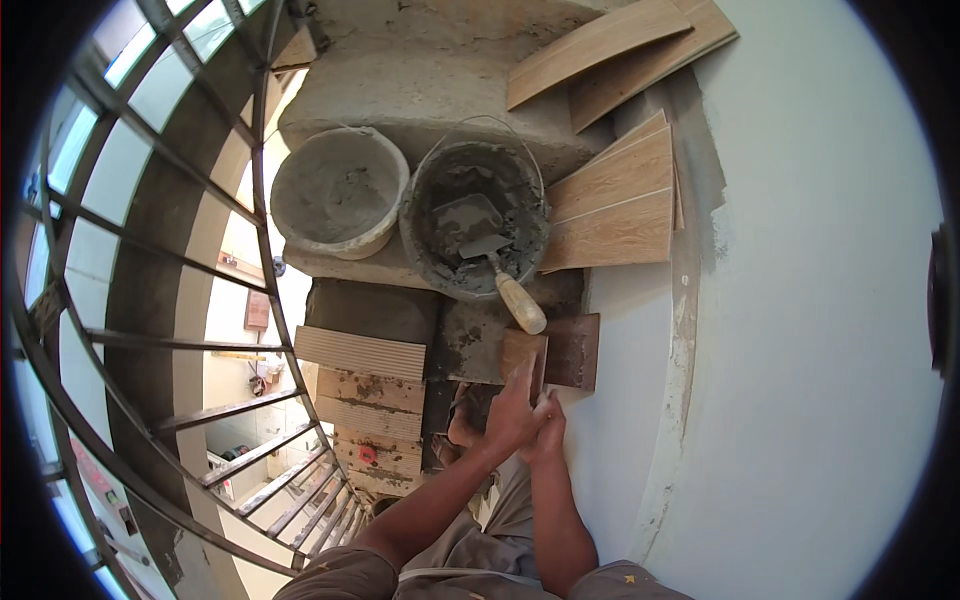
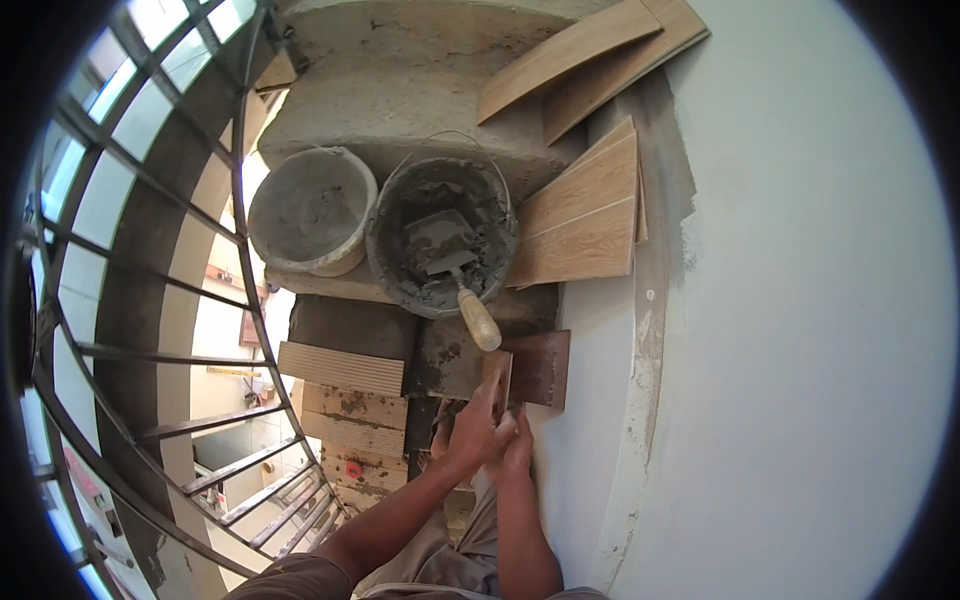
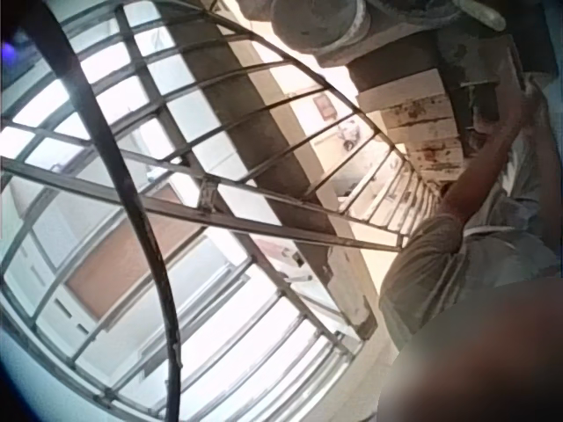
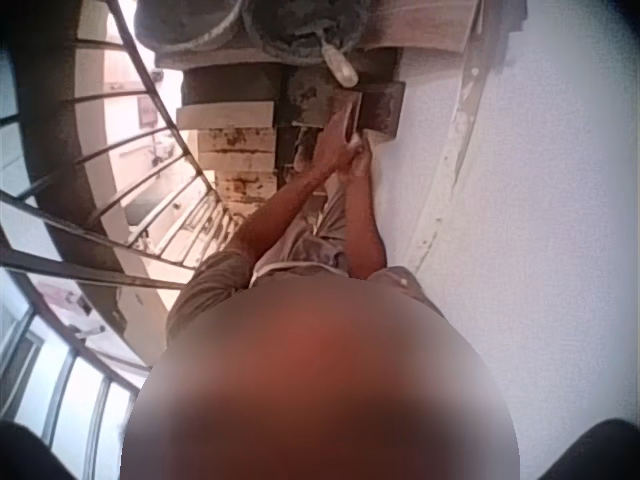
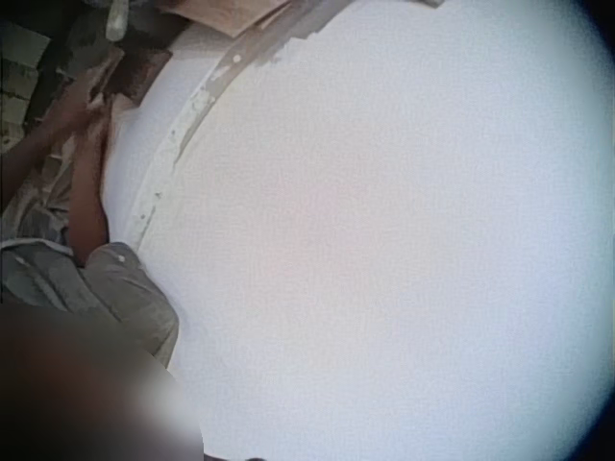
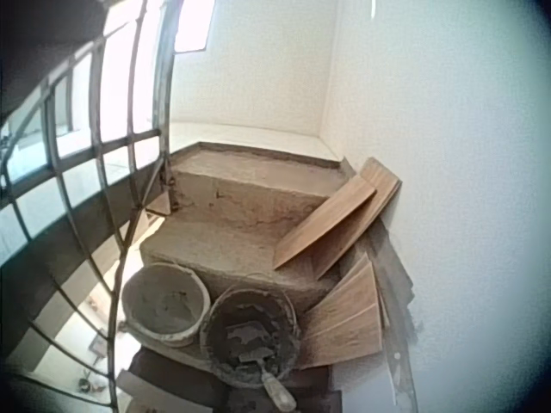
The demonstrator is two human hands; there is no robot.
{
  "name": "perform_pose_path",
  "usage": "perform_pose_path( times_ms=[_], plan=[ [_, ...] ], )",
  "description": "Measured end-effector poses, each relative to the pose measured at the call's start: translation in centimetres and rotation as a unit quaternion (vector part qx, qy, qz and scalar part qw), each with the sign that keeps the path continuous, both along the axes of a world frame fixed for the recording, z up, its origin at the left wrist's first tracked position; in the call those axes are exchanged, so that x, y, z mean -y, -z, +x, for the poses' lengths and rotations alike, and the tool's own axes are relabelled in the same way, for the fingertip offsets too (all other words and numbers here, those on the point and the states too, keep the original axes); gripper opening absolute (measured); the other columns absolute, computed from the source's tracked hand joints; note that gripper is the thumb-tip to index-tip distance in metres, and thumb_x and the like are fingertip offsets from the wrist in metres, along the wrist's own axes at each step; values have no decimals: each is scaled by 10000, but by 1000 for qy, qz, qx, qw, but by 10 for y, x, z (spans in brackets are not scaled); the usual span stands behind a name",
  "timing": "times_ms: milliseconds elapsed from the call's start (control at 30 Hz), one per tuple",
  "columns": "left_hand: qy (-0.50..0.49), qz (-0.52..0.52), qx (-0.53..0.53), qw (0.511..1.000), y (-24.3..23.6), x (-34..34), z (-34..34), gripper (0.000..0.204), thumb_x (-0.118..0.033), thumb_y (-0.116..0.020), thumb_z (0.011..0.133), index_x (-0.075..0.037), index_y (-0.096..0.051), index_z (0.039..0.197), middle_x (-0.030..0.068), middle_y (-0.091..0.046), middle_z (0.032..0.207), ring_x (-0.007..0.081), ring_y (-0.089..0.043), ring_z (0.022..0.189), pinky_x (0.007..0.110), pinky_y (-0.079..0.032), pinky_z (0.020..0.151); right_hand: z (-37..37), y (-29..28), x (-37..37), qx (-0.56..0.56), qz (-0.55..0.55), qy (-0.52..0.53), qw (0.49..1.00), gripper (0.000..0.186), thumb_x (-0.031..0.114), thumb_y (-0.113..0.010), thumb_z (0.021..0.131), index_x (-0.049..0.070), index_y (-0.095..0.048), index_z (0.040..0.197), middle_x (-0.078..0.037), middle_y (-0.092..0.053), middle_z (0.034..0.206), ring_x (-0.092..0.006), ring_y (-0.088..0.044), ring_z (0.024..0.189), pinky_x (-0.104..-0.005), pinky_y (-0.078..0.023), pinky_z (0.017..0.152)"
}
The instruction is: Applying mortar and placing wooden-textured tiles onto concrete stairs.
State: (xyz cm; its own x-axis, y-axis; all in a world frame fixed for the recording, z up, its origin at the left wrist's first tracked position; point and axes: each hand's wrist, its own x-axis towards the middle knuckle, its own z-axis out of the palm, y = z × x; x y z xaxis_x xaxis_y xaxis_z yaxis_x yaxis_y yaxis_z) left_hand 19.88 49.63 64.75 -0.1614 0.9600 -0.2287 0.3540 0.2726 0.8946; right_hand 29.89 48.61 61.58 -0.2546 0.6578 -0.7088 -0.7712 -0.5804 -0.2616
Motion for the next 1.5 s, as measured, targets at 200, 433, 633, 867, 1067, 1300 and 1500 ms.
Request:
perform_pose_path(
  times_ms=[200, 433, 633, 867, 1067, 1300, 1500],
  plan=[
    [-10, -3, -31, 999, 5, 90, -7, 821, -175, -667, 790, -29, -285, 1501, 228, -531, 1314, 362, -515, 1235, 438, -461, 982, 23, 136, 29, 8, -32, -216, 976, 378, 443, -560, 972, 107, -652, 1117, -92, -706, 1030, -266, -682, 931, -392, -562, 813],
    [21, 35, 151, 988, -26, 178, -91, 732, -340, -617, 915, -84, -276, 1509, 165, -517, 1339, 334, -604, 1104, 467, -519, 877, 22, 70, 79, -310, -146, -329, 880, 292, 319, -613, 964, 70, -663, 1108, -95, -700, 980, -211, -688, 885, -368, -570, 774],
    [-307, -156, 641, 686, 23, 191, -174, 715, -567, -538, 955, -42, -398, 1420, 123, -542, 1329, 301, -585, 1151, 454, -506, 950, -55, -89, 47, 350, 337, -581, 653, 531, 209, -711, 852, 23, -572, 1330, -64, -679, 1123, -127, -610, 1029, -295, -479, 921],
    [-546, 57, 559, 622, 104, 113, -182, 559, -365, -574, 996, -18, -404, 1400, 136, -577, 1276, 303, -605, 1121, 470, -521, 957, -91, -49, -73, 320, 366, -681, 548, 548, 232, -738, 841, 40, -568, 1326, -86, -678, 1142, -164, -631, 1017, -320, -504, 898],
    [-618, 56, 519, 588, 182, 63, -246, 594, -374, -611, 975, 2, -413, 1391, 161, -561, 1283, 315, -591, 1137, 456, -518, 960, -107, 65, -85, 138, 97, -535, 828, 405, 187, -677, 914, 127, -543, 1291, -34, -650, 1096, -189, -653, 971, -325, -579, 747],
    [-610, 60, 445, 653, 255, 17, -289, 593, -389, -602, 975, 32, -417, 1348, 178, -566, 1235, 319, -590, 1110, 467, -524, 935, -138, 214, -103, 174, 146, -466, 855, 262, 221, -638, 937, 142, -577, 1179, 7, -628, 1039, -134, -611, 934, -338, -525, 831],
    [-624, 84, 414, 658, 294, 10, -313, 430, -305, -513, 1019, 29, -464, 1284, 151, -612, 1118, 263, -644, 941, 397, -567, 803, -167, 264, -137, 175, 130, -484, 848, 240, 220, -626, 949, 125, -582, 1165, 1, -625, 1060, -141, -611, 951, -346, -531, 828]
  ],
)
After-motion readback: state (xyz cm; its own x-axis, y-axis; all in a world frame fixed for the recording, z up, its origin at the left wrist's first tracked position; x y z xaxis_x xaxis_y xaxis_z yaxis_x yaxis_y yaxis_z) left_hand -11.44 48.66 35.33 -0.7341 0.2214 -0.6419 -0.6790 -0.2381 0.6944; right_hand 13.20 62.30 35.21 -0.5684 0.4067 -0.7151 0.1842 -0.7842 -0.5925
